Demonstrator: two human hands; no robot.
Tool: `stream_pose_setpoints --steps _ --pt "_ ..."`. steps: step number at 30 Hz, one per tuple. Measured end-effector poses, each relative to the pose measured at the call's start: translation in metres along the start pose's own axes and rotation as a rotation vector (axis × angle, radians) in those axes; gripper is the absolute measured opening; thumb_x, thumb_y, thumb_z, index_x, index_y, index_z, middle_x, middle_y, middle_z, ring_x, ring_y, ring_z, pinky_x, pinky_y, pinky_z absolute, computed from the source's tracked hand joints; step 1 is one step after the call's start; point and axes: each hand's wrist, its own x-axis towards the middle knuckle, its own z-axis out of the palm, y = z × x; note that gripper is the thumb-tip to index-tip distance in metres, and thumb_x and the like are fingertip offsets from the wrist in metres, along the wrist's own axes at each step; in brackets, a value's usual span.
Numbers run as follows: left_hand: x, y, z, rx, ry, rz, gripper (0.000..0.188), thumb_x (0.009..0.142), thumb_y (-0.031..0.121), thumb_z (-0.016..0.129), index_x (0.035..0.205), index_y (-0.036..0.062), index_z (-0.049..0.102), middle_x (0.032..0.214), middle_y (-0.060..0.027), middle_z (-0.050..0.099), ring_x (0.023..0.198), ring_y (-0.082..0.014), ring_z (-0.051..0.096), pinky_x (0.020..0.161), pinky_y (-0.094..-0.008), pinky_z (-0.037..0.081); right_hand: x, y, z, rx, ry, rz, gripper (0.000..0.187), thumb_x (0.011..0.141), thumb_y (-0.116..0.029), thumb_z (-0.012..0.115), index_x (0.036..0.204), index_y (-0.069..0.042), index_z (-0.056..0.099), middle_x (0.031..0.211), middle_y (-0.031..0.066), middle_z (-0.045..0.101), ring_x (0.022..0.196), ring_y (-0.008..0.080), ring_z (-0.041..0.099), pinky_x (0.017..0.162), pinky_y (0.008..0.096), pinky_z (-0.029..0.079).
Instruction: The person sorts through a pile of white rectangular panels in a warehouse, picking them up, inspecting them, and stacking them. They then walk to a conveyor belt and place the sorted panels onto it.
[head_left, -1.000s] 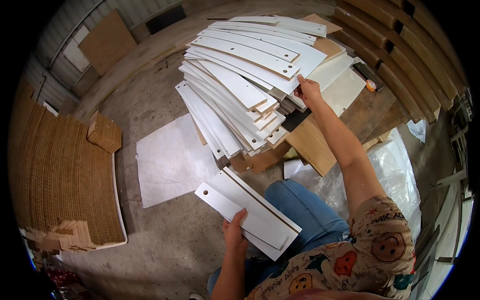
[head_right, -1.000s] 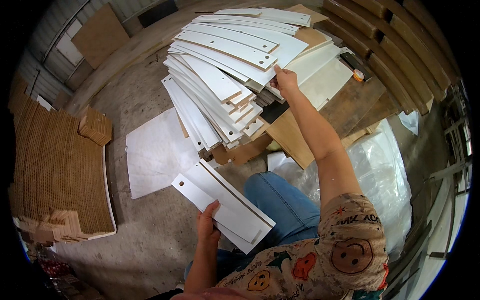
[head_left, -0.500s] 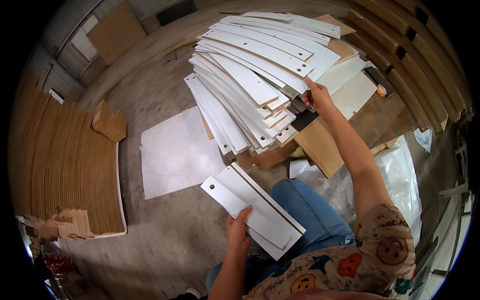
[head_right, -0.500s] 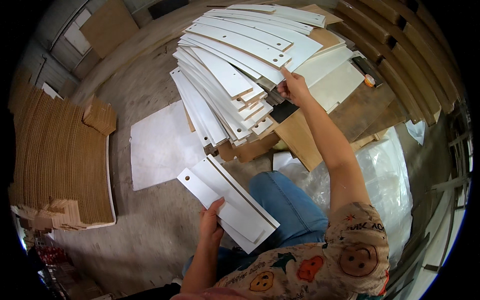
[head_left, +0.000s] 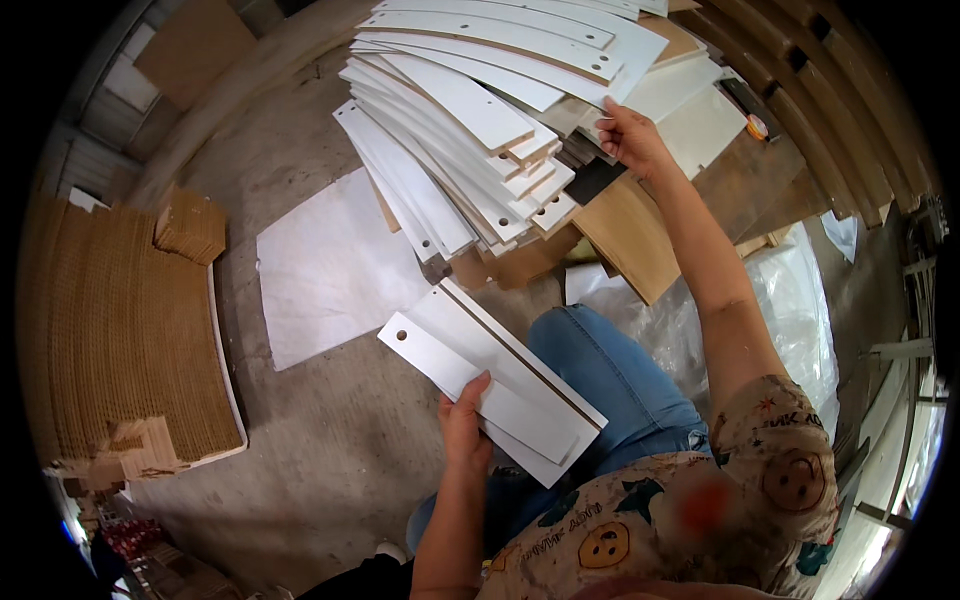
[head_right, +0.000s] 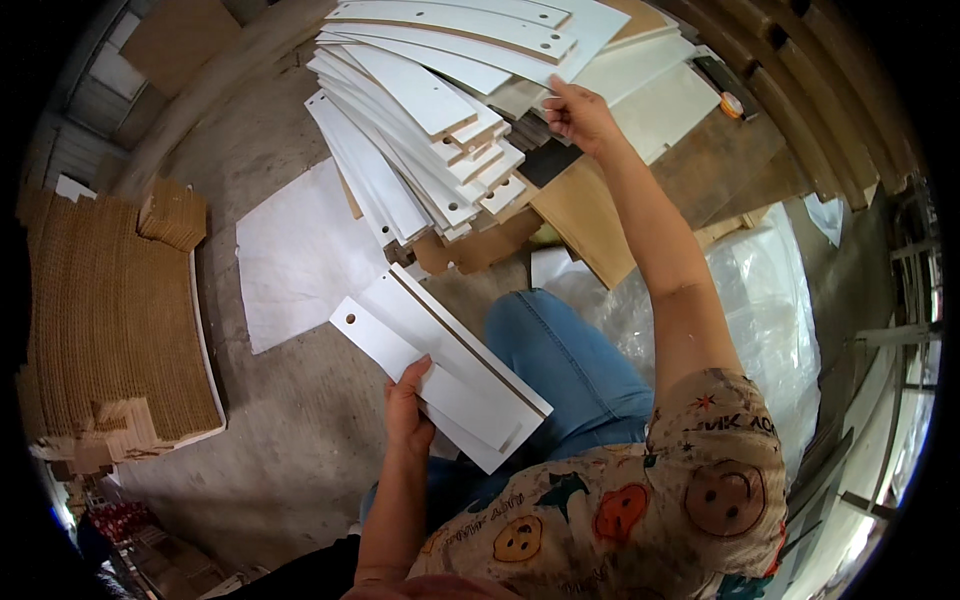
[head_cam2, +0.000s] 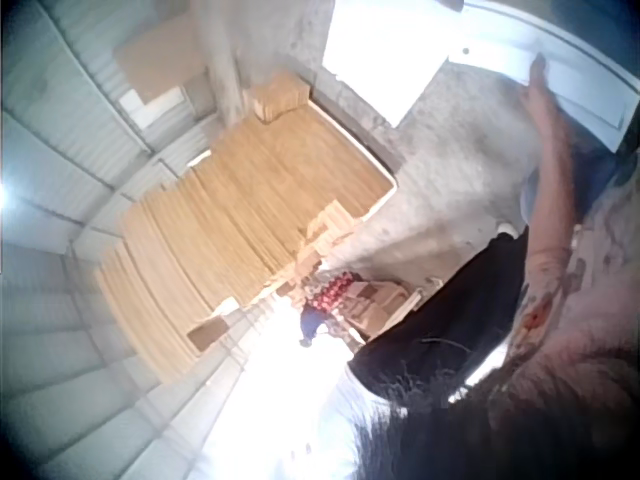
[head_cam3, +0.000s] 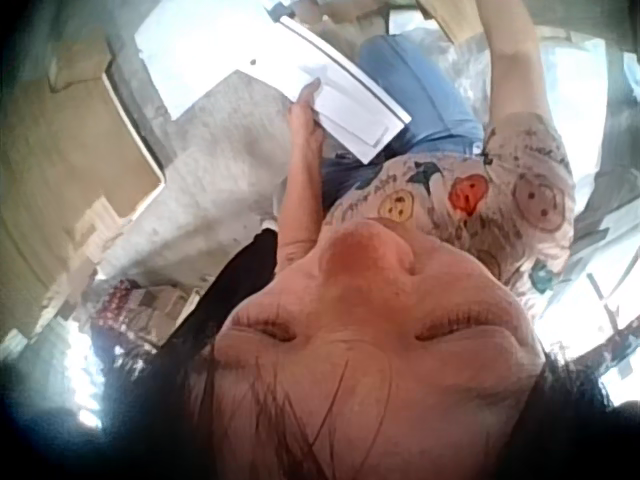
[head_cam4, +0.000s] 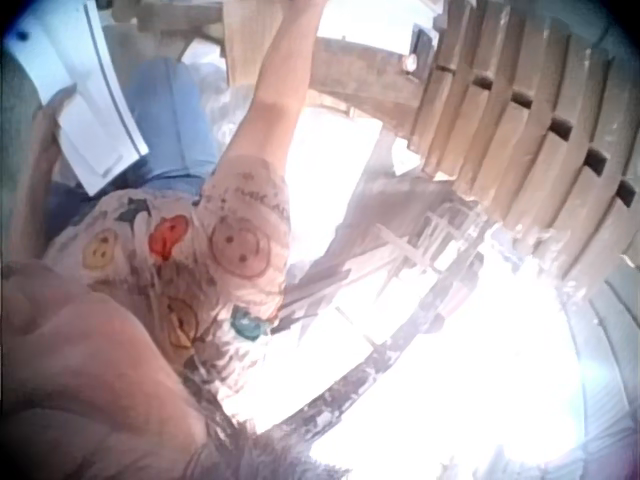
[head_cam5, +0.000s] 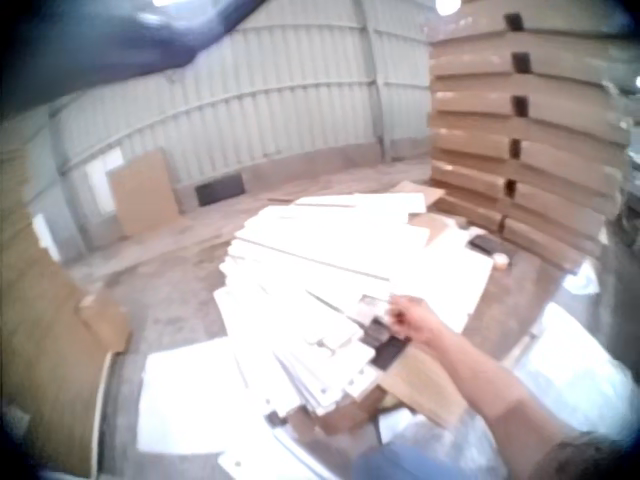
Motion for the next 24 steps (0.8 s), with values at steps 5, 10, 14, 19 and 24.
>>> stream_pose_setpoints --steps 5,10,14,19,24 --pt "0.004 -0.001 0.004 -0.003 0.027 0.010 0.044 0.072 0.005 0.069 0.113 0.0000 0.050 0.104 -0.0111 0.059 0.091 -0.0226 0.059 0.082 -0.0325 0.048 -0.035 0.032 0.018 -0.569 -0.226 -0.122 0.060 0.067 -0.039 0.077 0.107 0.001 0.056 0.096 0.0077 0.060 0.086 0.0145 0.055 0.070 0.0273 0.047" --pt "0.004 0.001 0.008 0.012 0.035 -0.003 0.046 0.072 0.006 0.069 0.113 -0.0005 0.049 0.104 -0.0115 0.059 0.094 -0.0230 0.059 0.082 -0.0330 0.048 -0.063 0.059 0.046 -0.883 -0.225 -0.336 0.092 0.060 -0.043 0.080 0.128 0.005 0.039 0.121 0.0220 0.049 0.109 0.0271 0.049 0.090 0.0330 0.042" --pt "0.003 0.001 0.009 0.032 0.031 -0.003 0.047 0.072 0.007 0.070 0.114 -0.0012 0.049 0.104 -0.0119 0.059 0.094 -0.0233 0.058 0.082 -0.0331 0.048 -0.063 0.071 0.049 -1.039 -0.099 -0.407 0.095 0.058 -0.039 0.082 0.130 0.004 0.037 0.125 0.0225 0.046 0.116 0.0274 0.046 0.097 0.0319 0.038" --pt "0.000 0.000 0.007 0.044 0.066 -0.007 0.047 0.072 0.008 0.070 0.113 -0.0017 0.049 0.104 -0.0127 0.059 0.092 -0.0237 0.059 0.081 -0.0331 0.048 -0.060 0.075 0.049 -0.944 -0.079 -0.393 0.093 0.055 -0.037 0.083 0.127 0.005 0.041 0.115 0.0202 0.055 0.103 0.0241 0.055 0.089 0.0303 0.043" --pt "-0.003 0.004 0.005 0.021 0.053 0.000 0.049 0.071 0.007 0.071 0.113 -0.0021 0.048 0.105 -0.0133 0.058 0.093 -0.0239 0.058 0.080 -0.0333 0.049 -0.059 0.072 0.046 -0.922 -0.047 -0.330 0.090 0.055 -0.034 0.083 0.125 0.005 0.044 0.109 0.0165 0.058 0.097 0.0176 0.057 0.084 0.0275 0.045"
